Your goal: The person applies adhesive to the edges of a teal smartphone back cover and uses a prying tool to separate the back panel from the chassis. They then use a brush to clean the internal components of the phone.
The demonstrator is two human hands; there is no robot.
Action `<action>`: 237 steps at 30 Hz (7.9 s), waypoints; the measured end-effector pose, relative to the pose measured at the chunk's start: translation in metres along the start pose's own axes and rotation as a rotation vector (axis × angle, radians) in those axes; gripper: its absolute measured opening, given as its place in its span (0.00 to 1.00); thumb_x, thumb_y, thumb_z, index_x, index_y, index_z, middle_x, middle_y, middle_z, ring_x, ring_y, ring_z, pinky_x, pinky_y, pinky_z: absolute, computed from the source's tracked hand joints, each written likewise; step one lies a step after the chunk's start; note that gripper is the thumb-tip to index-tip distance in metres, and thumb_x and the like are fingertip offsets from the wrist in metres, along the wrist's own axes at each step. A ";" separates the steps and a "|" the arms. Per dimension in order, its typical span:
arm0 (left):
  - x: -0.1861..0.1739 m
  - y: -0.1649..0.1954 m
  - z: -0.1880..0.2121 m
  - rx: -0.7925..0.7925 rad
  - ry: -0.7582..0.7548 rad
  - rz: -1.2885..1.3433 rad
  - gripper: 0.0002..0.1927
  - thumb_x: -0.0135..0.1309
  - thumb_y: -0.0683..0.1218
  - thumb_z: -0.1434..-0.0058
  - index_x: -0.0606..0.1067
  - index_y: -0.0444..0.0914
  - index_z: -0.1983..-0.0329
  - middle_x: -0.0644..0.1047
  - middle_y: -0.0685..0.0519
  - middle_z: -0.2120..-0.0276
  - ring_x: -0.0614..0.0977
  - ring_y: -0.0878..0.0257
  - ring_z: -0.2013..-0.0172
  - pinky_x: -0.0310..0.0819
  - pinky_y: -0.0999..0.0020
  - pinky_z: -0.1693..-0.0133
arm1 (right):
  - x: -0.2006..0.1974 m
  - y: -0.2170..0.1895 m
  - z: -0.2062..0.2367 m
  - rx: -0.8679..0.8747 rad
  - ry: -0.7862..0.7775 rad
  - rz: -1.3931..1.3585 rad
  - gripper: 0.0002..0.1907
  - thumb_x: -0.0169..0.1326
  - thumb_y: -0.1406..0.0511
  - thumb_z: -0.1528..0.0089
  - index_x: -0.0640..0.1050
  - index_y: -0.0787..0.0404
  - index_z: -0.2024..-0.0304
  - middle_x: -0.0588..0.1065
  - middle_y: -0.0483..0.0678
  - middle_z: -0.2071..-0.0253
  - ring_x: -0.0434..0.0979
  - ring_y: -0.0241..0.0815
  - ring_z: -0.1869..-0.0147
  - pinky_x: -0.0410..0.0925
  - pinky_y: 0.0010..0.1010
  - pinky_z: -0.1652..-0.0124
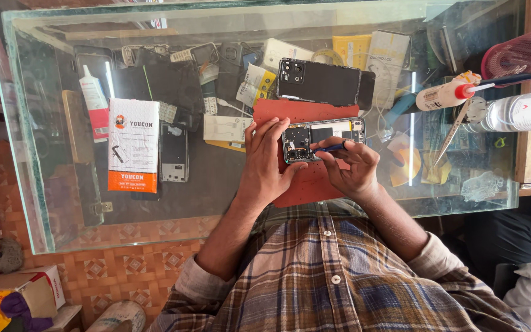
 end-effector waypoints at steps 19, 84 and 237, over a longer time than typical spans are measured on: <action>0.004 -0.005 0.002 -0.019 -0.001 -0.035 0.44 0.68 0.48 0.44 0.60 0.35 0.28 0.69 0.48 0.33 0.68 0.51 0.30 0.47 0.46 0.26 | 0.010 -0.027 -0.017 -0.177 -0.199 -0.039 0.37 0.50 0.86 0.43 0.62 0.53 0.38 0.76 0.58 0.54 0.81 0.59 0.47 0.74 0.54 0.50; 0.004 0.038 -0.019 0.182 -0.089 -0.243 0.06 0.62 0.42 0.43 0.79 0.38 0.63 0.74 0.52 0.62 0.74 0.55 0.52 0.64 0.55 0.40 | -0.020 0.013 -0.002 0.212 0.027 -0.277 0.40 0.46 0.86 0.33 0.49 0.53 0.27 0.73 0.61 0.46 0.80 0.51 0.40 0.76 0.38 0.42; 0.048 0.011 -0.049 0.147 -0.252 -0.518 0.04 0.60 0.41 0.48 0.76 0.37 0.71 0.76 0.51 0.71 0.77 0.55 0.61 0.70 0.59 0.56 | -0.041 0.008 -0.017 0.172 0.104 -0.230 0.39 0.44 0.86 0.31 0.47 0.49 0.28 0.74 0.63 0.47 0.81 0.50 0.42 0.75 0.36 0.45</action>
Point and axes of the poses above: each hand's wrist, its own z-axis away from the middle knuckle, its own x-axis out of the palm, y = z × x, the point moved 8 cm from there along -z, towards the middle knuckle
